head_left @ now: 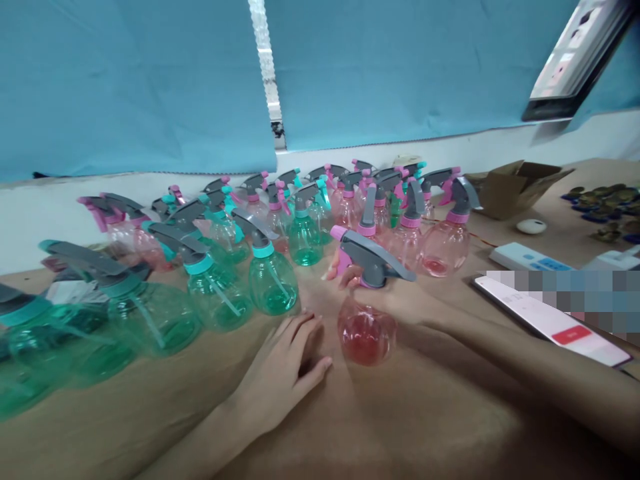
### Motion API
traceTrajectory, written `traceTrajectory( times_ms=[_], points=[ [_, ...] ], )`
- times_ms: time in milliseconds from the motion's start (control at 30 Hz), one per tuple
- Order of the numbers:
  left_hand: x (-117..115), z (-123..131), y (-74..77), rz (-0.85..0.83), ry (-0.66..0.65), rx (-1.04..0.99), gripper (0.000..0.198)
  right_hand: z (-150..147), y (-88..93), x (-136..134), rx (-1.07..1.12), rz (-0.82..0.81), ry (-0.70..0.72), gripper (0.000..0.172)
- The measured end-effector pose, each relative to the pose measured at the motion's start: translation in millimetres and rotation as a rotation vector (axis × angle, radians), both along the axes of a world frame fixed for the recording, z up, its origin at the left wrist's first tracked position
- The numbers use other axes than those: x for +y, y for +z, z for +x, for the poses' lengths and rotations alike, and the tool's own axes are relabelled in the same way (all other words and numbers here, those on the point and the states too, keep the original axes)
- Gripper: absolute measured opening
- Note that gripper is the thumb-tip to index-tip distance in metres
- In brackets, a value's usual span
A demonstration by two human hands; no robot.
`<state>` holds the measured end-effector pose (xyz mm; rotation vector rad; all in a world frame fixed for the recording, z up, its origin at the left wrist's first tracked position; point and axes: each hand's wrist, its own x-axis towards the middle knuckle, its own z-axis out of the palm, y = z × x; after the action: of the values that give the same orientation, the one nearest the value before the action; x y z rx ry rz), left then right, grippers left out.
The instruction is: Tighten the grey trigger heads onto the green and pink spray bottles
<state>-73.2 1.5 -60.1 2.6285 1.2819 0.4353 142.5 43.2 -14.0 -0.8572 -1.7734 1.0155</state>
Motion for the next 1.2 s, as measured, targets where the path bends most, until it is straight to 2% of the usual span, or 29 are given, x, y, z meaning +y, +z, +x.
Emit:
traceTrajectory(
  times_ms=[67,167,267,433,667,800,1200],
  points=[
    [0.1,-0.2,-0.4,0.001,-0.002,0.003,0.043,0.0,-3.3,1.5,0.006,-0.004,0.016,0.024],
    [0.2,-0.9,-1.7,0.008,-0.005,0.006,0.043,-1.0,-4.3,-1.5,-0.029,0.013,-0.091,0.024],
    [0.3,-1.4,-2.5,0.014,0.000,0.010,0.044,-2.8,-1.2,-6.8,-0.094,0.033,-0.177,0.029],
    [0.9,-1.4,-2.4,0.024,-0.007,0.015,0.042,-5.9,5.0,-10.9,-0.097,0.112,-0.212,0.035],
    [0.8,-1.5,-3.0,0.027,-0.002,0.018,0.042,-6.0,5.5,-10.7,-0.072,0.134,-0.189,0.026],
    [0.8,-1.6,-3.4,0.029,0.000,0.019,0.043,-5.2,2.1,-8.7,-0.103,0.136,-0.241,0.019],
    [0.6,-0.3,-1.8,0.022,0.000,0.013,0.042,-3.6,0.1,-9.0,-0.140,0.057,-0.287,0.018]
  ],
)
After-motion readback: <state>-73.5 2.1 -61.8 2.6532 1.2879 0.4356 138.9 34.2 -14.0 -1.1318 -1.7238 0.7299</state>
